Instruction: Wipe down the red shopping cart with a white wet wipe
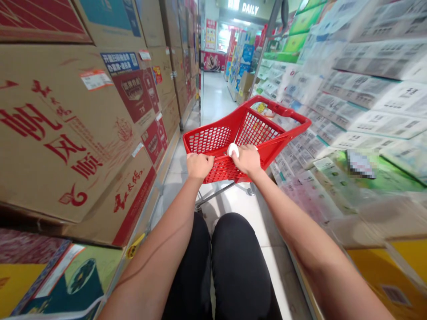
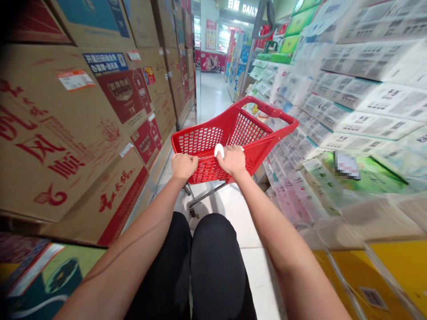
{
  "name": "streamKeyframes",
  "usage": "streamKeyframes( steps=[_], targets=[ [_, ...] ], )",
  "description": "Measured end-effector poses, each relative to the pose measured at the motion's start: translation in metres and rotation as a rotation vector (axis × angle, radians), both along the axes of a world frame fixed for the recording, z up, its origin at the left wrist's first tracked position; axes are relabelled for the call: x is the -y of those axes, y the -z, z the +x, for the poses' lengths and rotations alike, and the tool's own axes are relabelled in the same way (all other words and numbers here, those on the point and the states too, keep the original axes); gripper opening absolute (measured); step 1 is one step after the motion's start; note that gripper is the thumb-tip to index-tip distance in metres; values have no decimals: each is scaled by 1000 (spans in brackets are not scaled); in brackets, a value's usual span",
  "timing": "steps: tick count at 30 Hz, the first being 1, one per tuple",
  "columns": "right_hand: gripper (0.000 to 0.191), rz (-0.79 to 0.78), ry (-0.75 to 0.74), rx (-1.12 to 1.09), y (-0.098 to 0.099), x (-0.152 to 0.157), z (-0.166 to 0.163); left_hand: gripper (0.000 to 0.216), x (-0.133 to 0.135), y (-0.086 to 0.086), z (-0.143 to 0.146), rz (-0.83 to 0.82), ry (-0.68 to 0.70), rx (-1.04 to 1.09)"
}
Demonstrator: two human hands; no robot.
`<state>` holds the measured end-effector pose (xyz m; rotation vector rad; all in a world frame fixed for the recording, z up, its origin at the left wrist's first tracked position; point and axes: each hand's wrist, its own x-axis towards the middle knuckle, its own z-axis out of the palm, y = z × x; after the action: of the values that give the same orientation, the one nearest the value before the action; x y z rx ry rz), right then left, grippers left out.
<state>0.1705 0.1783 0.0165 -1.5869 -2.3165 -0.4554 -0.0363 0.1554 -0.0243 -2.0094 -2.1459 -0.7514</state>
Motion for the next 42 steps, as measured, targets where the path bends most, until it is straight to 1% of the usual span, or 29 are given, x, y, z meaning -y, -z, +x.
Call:
streamKeyframes(
  steps=[3, 5, 6, 8, 10, 12, 13, 15, 16, 18, 20, 23, 25, 27, 29, 34, 36, 37, 39, 41, 42],
  targets=[
    [52, 34, -91, -29, 9, 22, -35, 50, 0, 2, -8, 22, 3, 26],
    [52, 25, -145, -9, 10, 27, -41, 47, 1, 4, -16, 47, 5, 46],
    [53, 8, -163, 11, 8, 27, -38, 46, 1, 5, -20, 60, 3, 54],
    [56, -27, -152, 52, 2, 19, -20, 44, 2, 7, -26, 80, 4, 63],
    [60, -29, -58, 73, -7, 6, 10, 43, 3, 8, -30, 83, 18, 63],
    [62, 10, 67, 80, -16, -8, 44, 42, 4, 8, -29, 88, 42, 59],
    [62, 22, 102, 87, -19, -15, 59, 43, 4, 8, -28, 92, 52, 57],
    [60, 46, 148, 88, -23, -23, 76, 44, 2, 8, -23, 98, 58, 56],
    [59, 50, 154, 82, -23, -24, 77, 44, 1, 8, -20, 99, 54, 61],
    [56, 36, 132, 59, -19, -20, 62, 46, -2, 9, -13, 98, 40, 78],
    [54, -8, 48, 37, -10, -7, 29, 46, -4, 9, -9, 99, 23, 97],
    [50, 7, -100, -12, 7, 16, -24, 44, -6, 10, -9, 114, 12, 116],
    [49, 22, -166, -16, 13, 27, -44, 42, -5, 11, -13, 126, 17, 126],
    [48, 18, -217, 10, 13, 30, -45, 41, -4, 11, -19, 130, 25, 129],
    [48, 13, -225, 43, 9, 24, -27, 41, -2, 11, -24, 128, 36, 117],
    [49, 83, -106, 96, -3, -5, 45, 47, -3, 11, -29, 131, 78, 33],
    [48, 123, -52, 79, -2, -12, 60, 49, -4, 11, -26, 127, 85, 14],
    [48, 148, -13, 48, 0, -14, 61, 50, -4, 11, -23, 124, 81, 11],
    [47, 187, 64, -40, 6, -11, 45, 51, -4, 11, -16, 121, 60, 16],
    [48, 181, 96, -113, 13, -2, 14, 51, -3, 10, -10, 120, 36, 23],
    [49, 157, 87, -131, 16, 4, -5, 50, -3, 9, -8, 119, 23, 26]
  ],
)
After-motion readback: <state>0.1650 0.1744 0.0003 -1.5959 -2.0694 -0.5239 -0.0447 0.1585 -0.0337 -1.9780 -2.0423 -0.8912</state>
